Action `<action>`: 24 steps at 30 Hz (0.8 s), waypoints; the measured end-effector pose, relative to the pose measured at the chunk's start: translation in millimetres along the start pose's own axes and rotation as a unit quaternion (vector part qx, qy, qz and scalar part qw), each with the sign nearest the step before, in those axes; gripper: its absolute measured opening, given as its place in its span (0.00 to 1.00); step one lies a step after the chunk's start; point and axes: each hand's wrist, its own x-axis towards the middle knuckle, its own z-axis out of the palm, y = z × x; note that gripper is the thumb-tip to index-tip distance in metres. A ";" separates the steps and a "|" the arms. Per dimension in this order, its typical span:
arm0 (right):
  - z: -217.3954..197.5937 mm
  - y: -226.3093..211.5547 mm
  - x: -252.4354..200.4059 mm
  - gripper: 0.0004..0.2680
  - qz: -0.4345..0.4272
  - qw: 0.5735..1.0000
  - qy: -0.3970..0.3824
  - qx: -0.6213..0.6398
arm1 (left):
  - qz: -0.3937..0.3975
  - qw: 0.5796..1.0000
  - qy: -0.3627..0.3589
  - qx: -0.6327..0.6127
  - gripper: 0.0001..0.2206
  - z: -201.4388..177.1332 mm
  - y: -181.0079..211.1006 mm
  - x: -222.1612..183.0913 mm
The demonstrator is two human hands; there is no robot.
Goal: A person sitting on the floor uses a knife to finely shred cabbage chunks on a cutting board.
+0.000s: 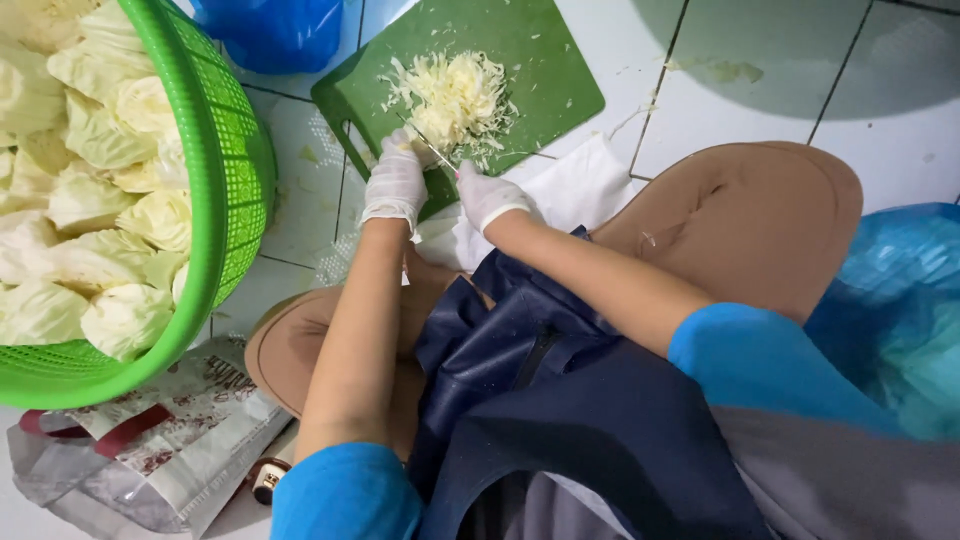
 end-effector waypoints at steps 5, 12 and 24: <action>10.5 18.7 23.1 0.17 -0.106 0.987 0.081 -0.090 | -0.030 0.999 -0.013 -0.033 0.29 -11.2 10.5 -17.2; 10.1 10.9 -12.5 0.16 -0.030 0.998 0.010 -0.049 | -0.047 0.998 0.001 -0.043 0.25 -16.7 17.3 -20.4; 6.8 37.1 27.0 0.17 -0.097 0.990 0.081 -0.068 | -0.097 0.962 0.052 -0.248 0.12 -24.2 40.4 -54.3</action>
